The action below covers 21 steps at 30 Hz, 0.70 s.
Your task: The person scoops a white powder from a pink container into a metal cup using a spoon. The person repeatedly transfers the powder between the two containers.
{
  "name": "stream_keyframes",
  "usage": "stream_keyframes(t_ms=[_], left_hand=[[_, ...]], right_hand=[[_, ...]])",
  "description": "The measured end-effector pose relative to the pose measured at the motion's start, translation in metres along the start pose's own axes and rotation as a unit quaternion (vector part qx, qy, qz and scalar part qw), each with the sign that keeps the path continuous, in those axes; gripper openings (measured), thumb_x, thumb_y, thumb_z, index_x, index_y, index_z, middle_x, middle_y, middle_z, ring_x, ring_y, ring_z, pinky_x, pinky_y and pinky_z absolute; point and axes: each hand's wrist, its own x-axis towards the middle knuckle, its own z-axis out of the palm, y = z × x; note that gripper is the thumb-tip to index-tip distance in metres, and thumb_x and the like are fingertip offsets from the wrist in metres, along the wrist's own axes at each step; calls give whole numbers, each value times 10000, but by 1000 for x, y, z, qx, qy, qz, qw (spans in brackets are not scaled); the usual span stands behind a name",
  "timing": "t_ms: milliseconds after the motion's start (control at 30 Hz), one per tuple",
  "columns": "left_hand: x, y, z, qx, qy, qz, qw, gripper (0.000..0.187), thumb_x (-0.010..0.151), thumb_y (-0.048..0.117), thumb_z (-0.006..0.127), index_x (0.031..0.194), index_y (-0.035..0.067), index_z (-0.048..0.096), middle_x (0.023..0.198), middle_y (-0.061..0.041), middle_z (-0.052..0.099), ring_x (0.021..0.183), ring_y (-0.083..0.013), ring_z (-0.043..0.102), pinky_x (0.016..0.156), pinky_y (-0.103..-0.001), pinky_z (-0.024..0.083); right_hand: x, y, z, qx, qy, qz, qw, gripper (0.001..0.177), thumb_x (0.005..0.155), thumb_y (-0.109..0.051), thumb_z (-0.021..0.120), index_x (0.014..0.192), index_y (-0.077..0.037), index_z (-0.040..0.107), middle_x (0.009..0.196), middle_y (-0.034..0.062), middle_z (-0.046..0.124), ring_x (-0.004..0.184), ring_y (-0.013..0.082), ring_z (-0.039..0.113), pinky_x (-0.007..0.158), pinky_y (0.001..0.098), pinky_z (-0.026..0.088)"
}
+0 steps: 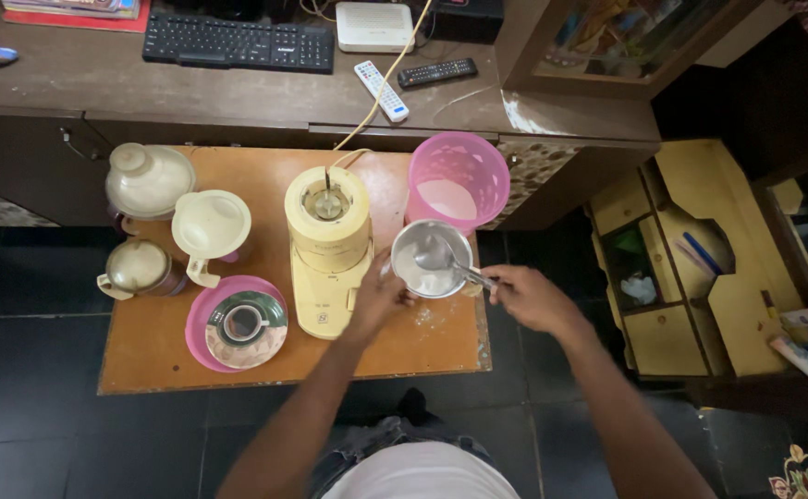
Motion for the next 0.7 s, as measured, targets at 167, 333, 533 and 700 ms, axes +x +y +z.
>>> stream_keyframes(t_ms=[167,333,533,700], left_hand=[[-8,-18,17,35,66,-43,996,637,941,-55,480,1493,86,194,855,-168,676,615,-214,691,554,-328,614],[-14,-14,13,3,54,-42,998,610,968,-25,457,1508,131,221,817,-137,647,589,-174,632,499,-310,535],[-7,-7,7,77,27,-19,996,573,979,-26,463,1520,83,310,849,-147,698,658,-171,693,603,-297,605],[-9,-9,6,63,25,-15,998,620,983,-20,496,1547,83,258,868,-159,702,711,-181,706,640,-299,600]], right_hand=[[1,-19,9,-128,10,32,991,363,936,-120,583,1284,-114,686,963,189,761,839,304,742,748,428,559],[-3,-44,15,-205,10,24,978,333,938,-141,561,1236,-95,701,1085,222,732,981,371,723,858,479,559],[5,-61,26,-177,-8,53,983,385,936,-117,535,1297,-94,668,992,239,757,901,351,757,833,470,568],[0,-44,32,-118,1,32,993,368,943,-121,546,1276,-85,697,955,211,750,829,297,769,786,427,590]])
